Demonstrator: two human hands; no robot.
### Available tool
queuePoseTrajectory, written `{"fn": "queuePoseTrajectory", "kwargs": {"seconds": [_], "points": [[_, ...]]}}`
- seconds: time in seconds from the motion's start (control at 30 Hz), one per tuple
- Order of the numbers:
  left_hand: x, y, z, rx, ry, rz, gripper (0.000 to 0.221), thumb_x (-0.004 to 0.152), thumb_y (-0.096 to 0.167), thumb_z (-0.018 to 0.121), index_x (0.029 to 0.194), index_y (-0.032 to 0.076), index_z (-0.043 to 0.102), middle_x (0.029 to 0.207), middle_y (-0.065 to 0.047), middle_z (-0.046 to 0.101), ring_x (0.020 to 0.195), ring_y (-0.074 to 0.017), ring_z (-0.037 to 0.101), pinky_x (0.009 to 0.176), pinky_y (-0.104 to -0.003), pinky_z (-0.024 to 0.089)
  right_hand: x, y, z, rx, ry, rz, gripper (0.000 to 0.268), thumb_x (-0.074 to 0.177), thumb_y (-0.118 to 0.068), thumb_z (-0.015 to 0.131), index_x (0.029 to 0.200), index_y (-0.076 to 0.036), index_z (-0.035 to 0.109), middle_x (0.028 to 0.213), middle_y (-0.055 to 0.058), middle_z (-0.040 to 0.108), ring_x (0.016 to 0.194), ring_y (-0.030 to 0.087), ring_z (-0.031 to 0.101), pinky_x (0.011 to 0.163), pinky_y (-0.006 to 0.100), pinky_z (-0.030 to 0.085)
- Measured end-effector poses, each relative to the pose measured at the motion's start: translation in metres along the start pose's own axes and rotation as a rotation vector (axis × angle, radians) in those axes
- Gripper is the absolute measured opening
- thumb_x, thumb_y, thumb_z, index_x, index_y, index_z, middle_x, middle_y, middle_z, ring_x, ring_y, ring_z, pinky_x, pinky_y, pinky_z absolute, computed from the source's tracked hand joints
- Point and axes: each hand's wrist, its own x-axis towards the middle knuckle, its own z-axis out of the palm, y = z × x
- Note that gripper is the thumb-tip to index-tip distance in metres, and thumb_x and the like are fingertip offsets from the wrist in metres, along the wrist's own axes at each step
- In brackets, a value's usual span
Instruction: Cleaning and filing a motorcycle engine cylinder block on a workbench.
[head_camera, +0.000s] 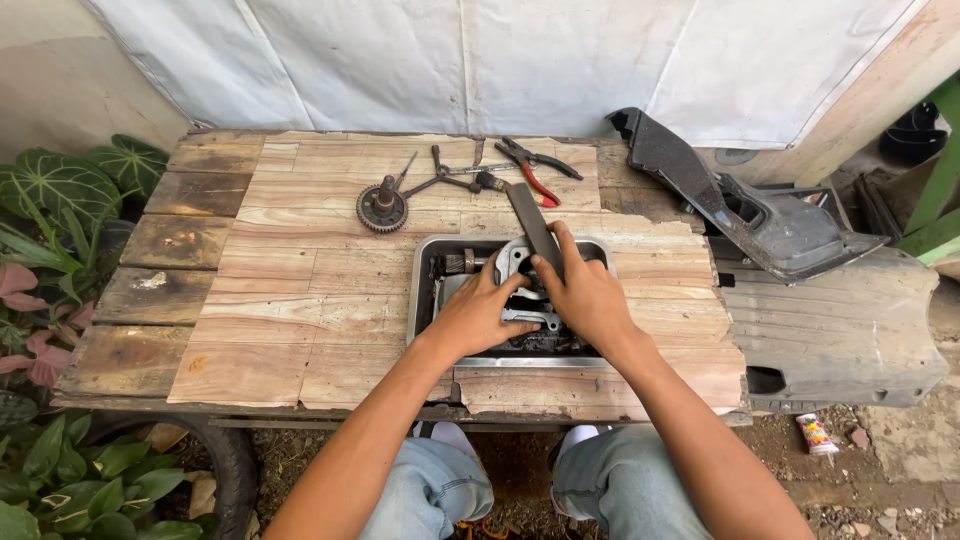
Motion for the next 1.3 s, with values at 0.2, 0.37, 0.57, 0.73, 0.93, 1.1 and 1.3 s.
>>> {"fn": "queuePoseTrajectory", "kwargs": {"seconds": [0.2,0.37,0.57,0.73,0.93,1.1,1.3], "points": [[0.014,0.001,0.015,0.142,-0.045,-0.107,0.072,0.087,0.051,0.071,0.144,0.015,0.045,0.15,-0.04,0.033,0.132,-0.0517,0.051,0.114,-0.059,0.034,-0.003,-0.01,0.007,-0.181,0.018,0.012,0.06,0.102,-0.055,0.036,0.156,-0.033,0.024,0.091,0.03,0.07,0.097,0.051,0.069,0.086,0.057,0.052],[0.012,0.008,0.013,0.165,-0.055,-0.129,0.076,0.086,0.05,0.073,0.147,0.015,0.043,0.149,-0.041,0.034,0.13,-0.0507,0.054,0.113,-0.06,0.034,-0.018,0.0,0.009,-0.296,-0.028,-0.037,0.062,0.101,-0.056,0.035,0.157,-0.031,0.024,0.087,0.029,0.07,0.093,0.049,0.071,0.083,0.054,0.055],[0.005,0.013,0.005,0.109,-0.036,-0.111,0.069,0.087,0.049,0.072,0.141,0.016,0.046,0.147,-0.042,0.035,0.128,-0.0524,0.054,0.113,-0.062,0.032,-0.02,0.02,0.003,-0.392,-0.008,-0.053,0.063,0.102,-0.056,0.033,0.159,-0.03,0.024,0.084,0.025,0.072,0.087,0.044,0.074,0.078,0.049,0.058],[0.013,0.003,0.019,0.082,-0.027,-0.09,0.066,0.087,0.048,0.071,0.138,0.014,0.047,0.146,-0.045,0.034,0.127,-0.0555,0.054,0.114,-0.063,0.029,-0.008,0.016,0.007,-0.364,0.04,-0.053,0.063,0.103,-0.056,0.033,0.159,-0.031,0.022,0.084,0.025,0.072,0.089,0.048,0.072,0.08,0.054,0.056],[0.01,-0.003,0.019,0.055,-0.033,-0.059,0.062,0.087,0.042,0.072,0.138,0.018,0.047,0.147,-0.044,0.032,0.128,-0.0553,0.053,0.115,-0.062,0.028,-0.019,0.016,0.006,-0.376,-0.002,-0.085,0.063,0.1,-0.055,0.036,0.158,-0.035,0.022,0.086,0.022,0.073,0.089,0.046,0.072,0.081,0.056,0.055],[0.006,0.003,0.012,0.065,-0.038,-0.051,0.061,0.088,0.041,0.073,0.138,0.016,0.047,0.146,-0.046,0.031,0.128,-0.0565,0.052,0.116,-0.062,0.026,-0.024,0.022,-0.001,-0.44,0.004,-0.057,0.06,0.102,-0.055,0.034,0.159,-0.038,0.023,0.091,0.019,0.073,0.09,0.045,0.073,0.084,0.054,0.055],[0.016,-0.015,0.031,0.014,-0.034,-0.055,0.065,0.087,0.042,0.073,0.139,0.015,0.045,0.146,-0.046,0.03,0.13,-0.0577,0.05,0.116,-0.063,0.025,-0.014,0.008,0.006,-0.366,0.012,-0.07,0.06,0.102,-0.054,0.035,0.159,-0.04,0.022,0.094,0.019,0.072,0.092,0.047,0.071,0.083,0.057,0.054]]}}
